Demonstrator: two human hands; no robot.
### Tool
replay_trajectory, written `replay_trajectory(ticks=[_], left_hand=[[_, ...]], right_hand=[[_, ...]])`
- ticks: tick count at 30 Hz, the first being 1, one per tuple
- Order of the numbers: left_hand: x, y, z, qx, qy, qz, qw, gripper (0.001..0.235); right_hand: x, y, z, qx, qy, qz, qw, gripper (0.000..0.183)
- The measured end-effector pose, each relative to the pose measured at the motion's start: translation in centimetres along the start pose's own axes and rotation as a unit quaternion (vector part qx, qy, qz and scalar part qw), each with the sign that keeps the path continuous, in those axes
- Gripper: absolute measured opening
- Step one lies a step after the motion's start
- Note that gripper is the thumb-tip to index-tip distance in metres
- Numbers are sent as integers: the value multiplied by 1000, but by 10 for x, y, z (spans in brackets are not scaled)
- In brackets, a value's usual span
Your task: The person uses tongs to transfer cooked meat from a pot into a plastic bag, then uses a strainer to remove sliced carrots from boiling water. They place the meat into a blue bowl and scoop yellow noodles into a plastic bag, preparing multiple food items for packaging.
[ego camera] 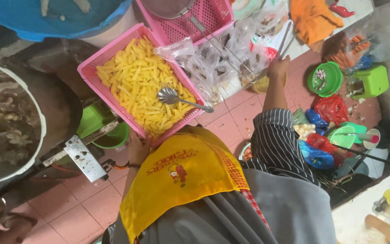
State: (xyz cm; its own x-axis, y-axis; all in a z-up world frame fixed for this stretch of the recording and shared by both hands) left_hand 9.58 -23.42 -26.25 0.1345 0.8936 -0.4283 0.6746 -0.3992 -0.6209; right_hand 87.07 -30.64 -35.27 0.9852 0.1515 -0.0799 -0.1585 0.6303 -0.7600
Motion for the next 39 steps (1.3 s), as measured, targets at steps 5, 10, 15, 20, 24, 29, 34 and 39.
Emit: replay_trajectory(ticks=[5, 10, 15, 20, 24, 29, 34, 39], left_hand=[[-36, 21, 59, 39, 191, -9, 981, 58], [-95, 88, 156, -8, 53, 176, 983, 53], [-124, 149, 214, -3, 0, 224, 975, 65], [-170, 181, 166, -28, -9, 195, 980, 53], [-203, 219, 96, -22, -31, 170, 985, 45], [-229, 271, 25, -62, -99, 189, 975, 46], [-233, 285, -17, -35, -81, 188, 978, 44], [-202, 275, -58, -7, -46, 162, 986, 43]], right_hand=[[43, 18, -12, -70, -44, -55, 995, 56], [71, 43, -11, -194, 3, -64, 979, 35], [66, 51, 5, -283, 86, -12, 955, 38], [97, 46, 6, -169, 164, -1, 972, 47], [88, 18, 129, -60, -153, -78, 983, 61], [108, 53, 203, -64, -278, 45, 957, 81], [133, 94, 203, -125, -328, 102, 931, 44], [120, 36, 225, 134, -273, 249, 919, 44]])
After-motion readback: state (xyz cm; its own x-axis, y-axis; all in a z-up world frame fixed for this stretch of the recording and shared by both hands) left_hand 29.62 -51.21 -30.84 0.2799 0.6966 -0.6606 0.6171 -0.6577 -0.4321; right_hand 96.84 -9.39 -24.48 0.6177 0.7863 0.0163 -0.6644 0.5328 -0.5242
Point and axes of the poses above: each hand's wrist, its own x-axis towards the middle knuckle, its own y-axis out of the palm, z = x × y, the point moved 10 cm from there along x, towards the middle knuckle, and after that the axes turned 6 degrees about y, right-handed, at the moved point
